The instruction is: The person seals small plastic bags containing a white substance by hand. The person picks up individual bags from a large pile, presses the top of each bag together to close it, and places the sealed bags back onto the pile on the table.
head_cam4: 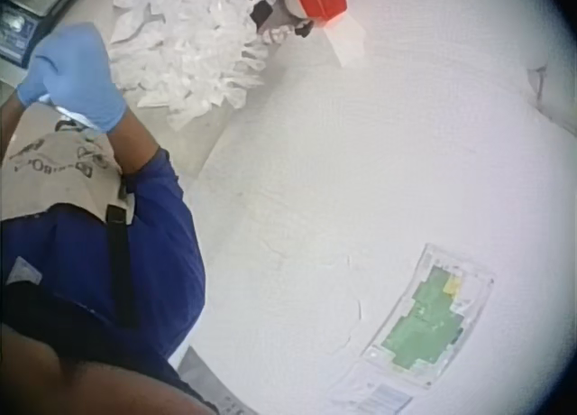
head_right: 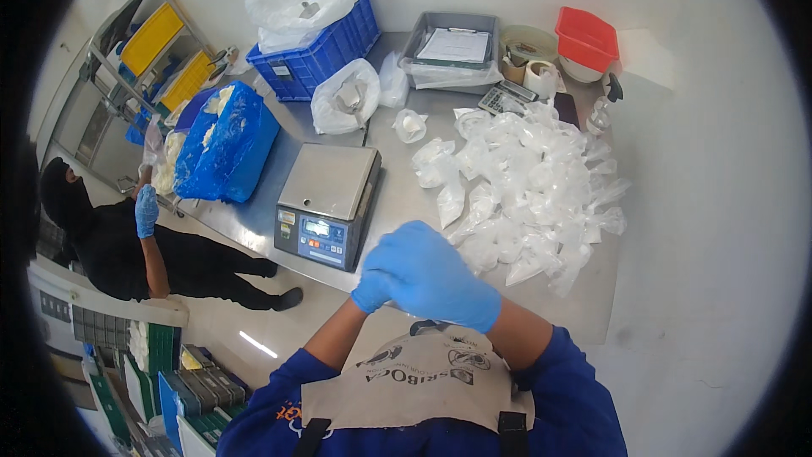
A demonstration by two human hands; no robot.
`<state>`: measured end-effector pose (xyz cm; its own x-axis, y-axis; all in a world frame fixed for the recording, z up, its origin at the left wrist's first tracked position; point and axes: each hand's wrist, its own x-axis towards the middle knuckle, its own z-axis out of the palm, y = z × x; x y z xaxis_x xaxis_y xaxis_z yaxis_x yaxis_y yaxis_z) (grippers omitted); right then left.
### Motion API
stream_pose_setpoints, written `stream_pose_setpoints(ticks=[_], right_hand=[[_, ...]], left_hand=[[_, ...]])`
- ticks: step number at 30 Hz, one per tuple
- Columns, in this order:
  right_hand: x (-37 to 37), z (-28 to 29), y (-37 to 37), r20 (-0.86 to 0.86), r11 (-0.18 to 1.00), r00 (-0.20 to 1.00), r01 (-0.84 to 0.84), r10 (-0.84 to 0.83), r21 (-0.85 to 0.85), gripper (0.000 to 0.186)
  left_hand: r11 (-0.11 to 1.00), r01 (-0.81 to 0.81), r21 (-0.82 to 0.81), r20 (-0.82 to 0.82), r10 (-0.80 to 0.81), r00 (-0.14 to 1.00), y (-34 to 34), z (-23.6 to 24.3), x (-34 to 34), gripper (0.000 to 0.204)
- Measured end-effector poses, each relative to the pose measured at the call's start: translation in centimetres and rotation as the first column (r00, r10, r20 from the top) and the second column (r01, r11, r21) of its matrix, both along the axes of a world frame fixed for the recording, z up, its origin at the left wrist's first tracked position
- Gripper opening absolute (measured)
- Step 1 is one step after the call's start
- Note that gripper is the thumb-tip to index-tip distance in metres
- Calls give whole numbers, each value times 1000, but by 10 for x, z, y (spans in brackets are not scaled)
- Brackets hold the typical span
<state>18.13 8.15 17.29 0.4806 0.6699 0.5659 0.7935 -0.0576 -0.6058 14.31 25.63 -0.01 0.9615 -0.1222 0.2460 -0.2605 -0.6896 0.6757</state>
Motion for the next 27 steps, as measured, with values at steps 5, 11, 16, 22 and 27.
stream_pose_setpoints(ticks=[5, 11, 16, 22, 27], right_hand=[[21, -22, -57, -414, 948, 867, 317, -279, 25, 7], [23, -42, -119, -513, 817, 695, 577, -503, -19, 5], [18, -53, -148, -518, 733, 612, 679, -598, -43, 5], [12, -52, -167, -536, 716, 574, 694, -619, -84, 5], [13, -60, -174, -543, 713, 577, 699, -611, -58, 6]], left_hand=[[971, -175, 165, -163, 202, 966, 35, -14, -5, 55], [999, 4, 51, -113, 2, 994, 19, 29, 36, 36], [973, -188, -131, 55, 196, 979, 3, 16, 131, 30], [817, -573, 62, 179, 556, 812, 14, -44, 231, 29], [870, -422, 255, -239, 479, 845, 50, -50, 257, 29]])
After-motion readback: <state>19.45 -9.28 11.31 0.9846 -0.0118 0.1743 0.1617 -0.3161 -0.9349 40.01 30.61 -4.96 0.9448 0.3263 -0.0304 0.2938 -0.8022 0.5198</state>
